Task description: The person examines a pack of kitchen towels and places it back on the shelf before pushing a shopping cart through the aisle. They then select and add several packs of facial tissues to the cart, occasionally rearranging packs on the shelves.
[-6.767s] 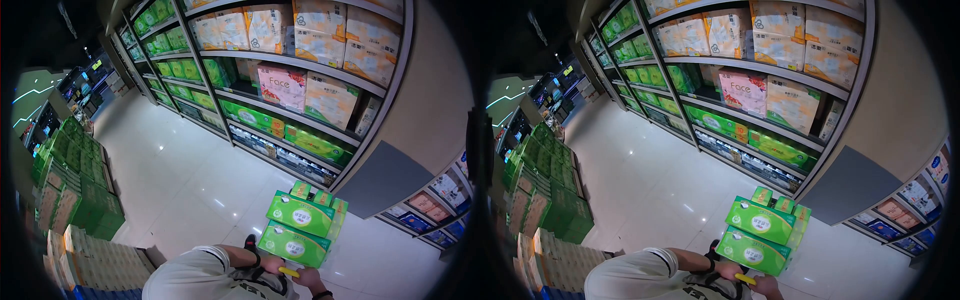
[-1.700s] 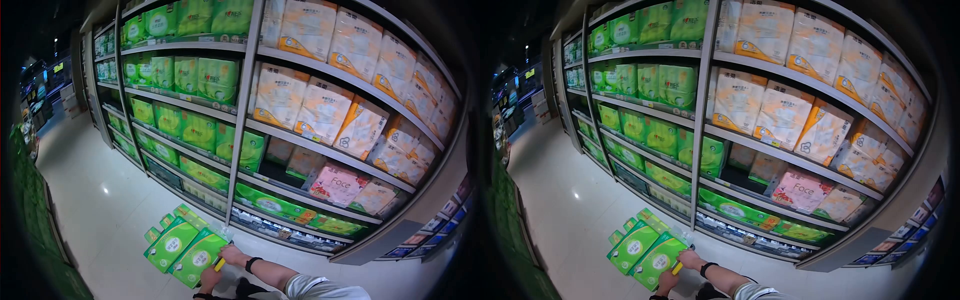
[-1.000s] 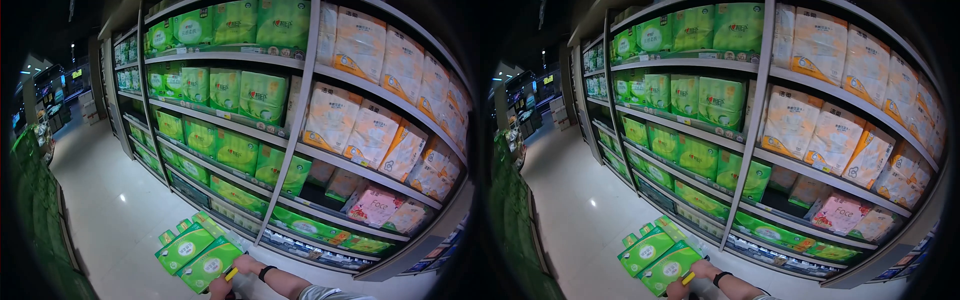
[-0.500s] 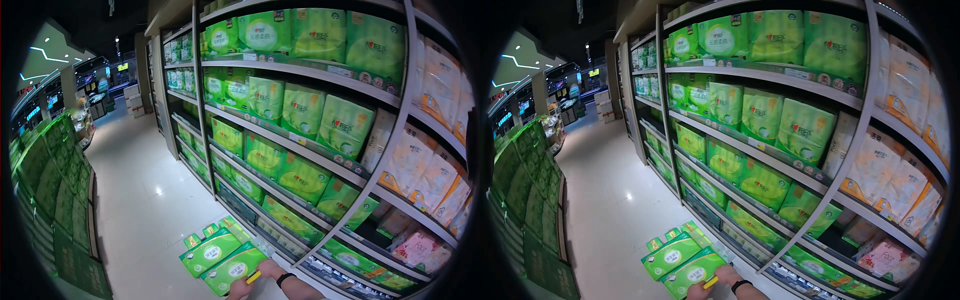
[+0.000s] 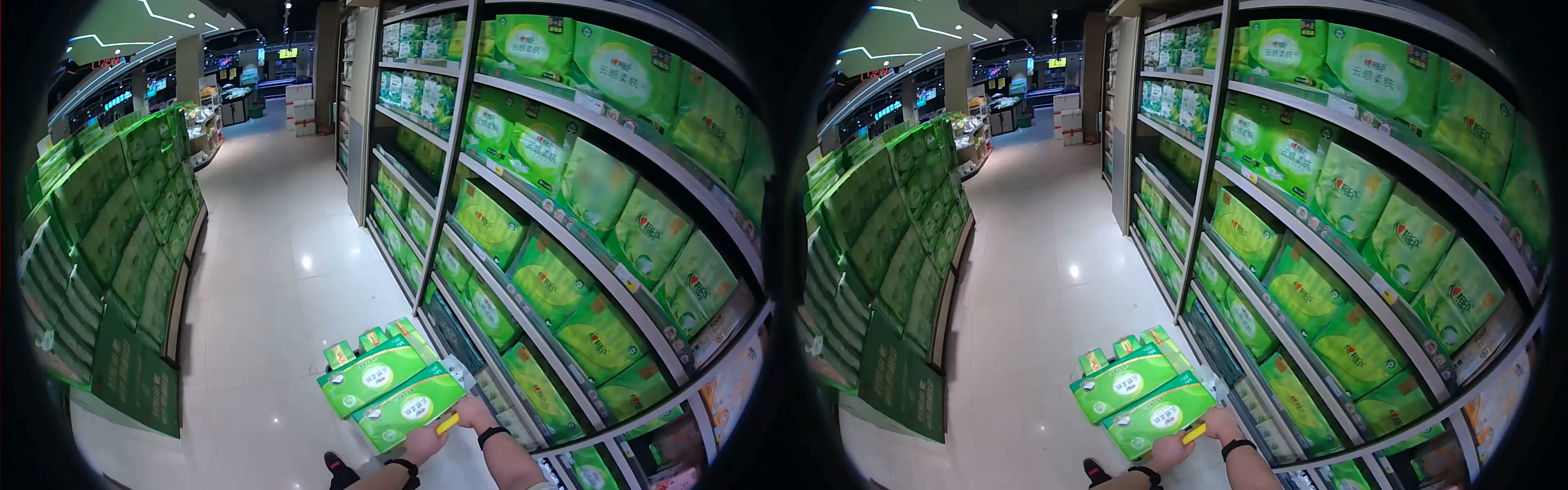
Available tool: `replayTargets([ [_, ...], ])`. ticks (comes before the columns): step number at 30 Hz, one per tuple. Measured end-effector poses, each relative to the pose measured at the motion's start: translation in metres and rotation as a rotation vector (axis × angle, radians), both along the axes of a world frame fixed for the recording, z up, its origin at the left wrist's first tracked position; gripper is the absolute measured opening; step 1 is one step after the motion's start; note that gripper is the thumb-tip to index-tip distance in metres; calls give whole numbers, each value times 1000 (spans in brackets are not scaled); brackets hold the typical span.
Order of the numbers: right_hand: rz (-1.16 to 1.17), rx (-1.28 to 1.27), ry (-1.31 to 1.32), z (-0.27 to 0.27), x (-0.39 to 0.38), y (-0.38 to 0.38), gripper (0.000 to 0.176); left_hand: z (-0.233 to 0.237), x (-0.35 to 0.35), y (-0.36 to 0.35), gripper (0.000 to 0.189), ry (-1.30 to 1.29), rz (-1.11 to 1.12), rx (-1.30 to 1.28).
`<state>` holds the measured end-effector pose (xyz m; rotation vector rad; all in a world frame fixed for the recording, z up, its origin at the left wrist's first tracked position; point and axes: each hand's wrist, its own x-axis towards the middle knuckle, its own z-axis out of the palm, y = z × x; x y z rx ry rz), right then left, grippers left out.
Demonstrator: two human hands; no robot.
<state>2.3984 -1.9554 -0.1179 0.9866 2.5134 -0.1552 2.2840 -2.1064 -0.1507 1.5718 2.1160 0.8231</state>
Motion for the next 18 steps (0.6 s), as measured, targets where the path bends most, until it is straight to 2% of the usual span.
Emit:
replayTargets([
  [4, 2, 3, -73, 4, -73, 44, 24, -12, -63, 42, 30, -43, 1, 50],
  [5, -8, 33, 22, -4, -82, 52, 24, -11, -78, 51, 30, -47, 0, 41],
  [8, 17, 49, 48, -30, -122, 79, 23, -8, -131, 65, 27, -97, -30, 38],
  [11, -39, 63, -6, -7, -180, 88, 22, -7, -183, 86, 28, -108, -55, 11],
  [18, -33, 35, -17, -1, -303, 145, 24, 3, -303, 141, 28, -44, 2, 38],
])
